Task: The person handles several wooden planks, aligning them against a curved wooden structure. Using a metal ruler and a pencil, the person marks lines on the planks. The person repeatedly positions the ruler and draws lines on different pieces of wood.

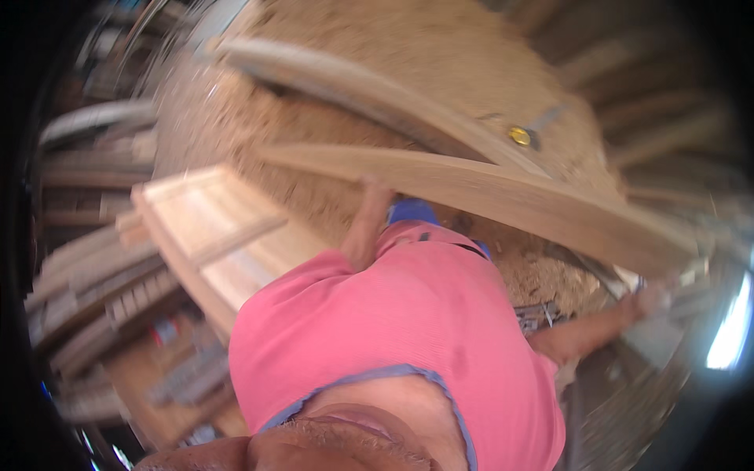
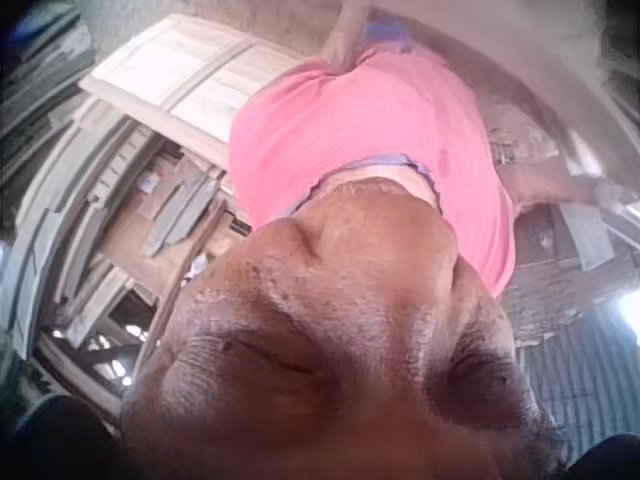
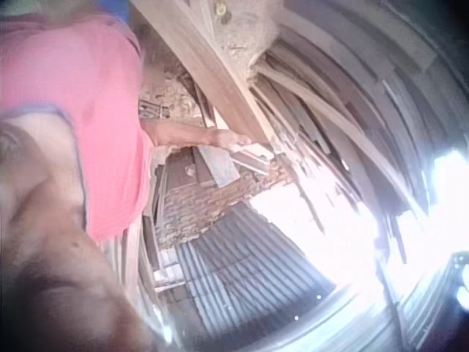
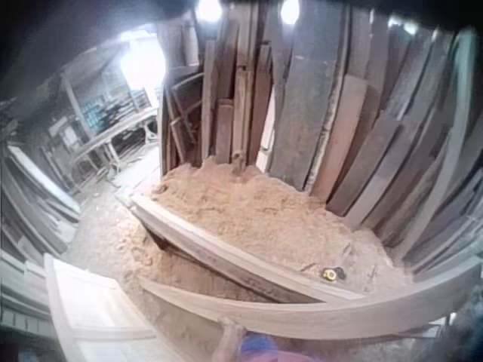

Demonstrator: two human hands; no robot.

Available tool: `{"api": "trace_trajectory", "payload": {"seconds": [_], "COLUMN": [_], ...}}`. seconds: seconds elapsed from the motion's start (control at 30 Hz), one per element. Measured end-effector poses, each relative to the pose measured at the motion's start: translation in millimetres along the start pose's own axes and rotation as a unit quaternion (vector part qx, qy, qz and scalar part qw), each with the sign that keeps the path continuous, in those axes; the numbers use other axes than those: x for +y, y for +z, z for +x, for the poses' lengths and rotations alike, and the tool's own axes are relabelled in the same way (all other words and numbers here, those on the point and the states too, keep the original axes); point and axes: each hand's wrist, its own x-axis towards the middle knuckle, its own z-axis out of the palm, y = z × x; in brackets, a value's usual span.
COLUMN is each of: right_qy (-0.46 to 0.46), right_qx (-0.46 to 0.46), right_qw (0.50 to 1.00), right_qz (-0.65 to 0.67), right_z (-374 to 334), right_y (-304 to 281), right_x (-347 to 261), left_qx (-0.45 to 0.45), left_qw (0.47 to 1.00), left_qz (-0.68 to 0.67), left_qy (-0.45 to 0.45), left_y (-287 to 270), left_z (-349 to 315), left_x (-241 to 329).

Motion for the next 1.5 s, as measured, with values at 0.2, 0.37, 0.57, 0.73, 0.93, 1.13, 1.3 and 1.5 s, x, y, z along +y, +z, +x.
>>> {"api": "trace_trajectory", "payload": {"seconds": [0.2,0.37,0.57,0.73,0.93,1.13,1.3,1.5], "right_qy": [-0.447,-0.282,-0.003,-0.005,-0.062,-0.098,-0.116,-0.111], "right_qx": [-0.107,-0.612,-0.784,-0.807,-0.78,-0.718,-0.656,-0.653], "right_qw": [0.814,0.56,0.183,0.215,0.195,0.184,0.249,0.295], "right_qz": [-0.355,-0.481,-0.593,-0.55,-0.592,-0.664,-0.704,-0.689], "right_z": [-75,-260,-414,-390,-350,-309,-324,-327], "right_y": [105,278,266,244,238,207,183,163], "right_x": [-54,95,271,298,239,121,82,89], "left_qx": [0.037,0.106,0.126,0.128,0.142,0.191,0.152,0.157], "left_qw": [0.994,0.987,0.986,0.984,0.97,0.961,0.985,0.987], "left_qz": [-0.104,-0.119,-0.081,-0.056,0.117,0.122,-0.054,0.005], "left_qy": [0.001,-0.021,-0.068,-0.109,-0.157,-0.161,-0.054,0.026], "left_y": [-37,-34,-54,-58,-69,-77,-46,-42], "left_z": [0,-49,-63,-80,-57,23,14,3], "left_x": [-44,-41,-24,-19,80,129,114,135]}}
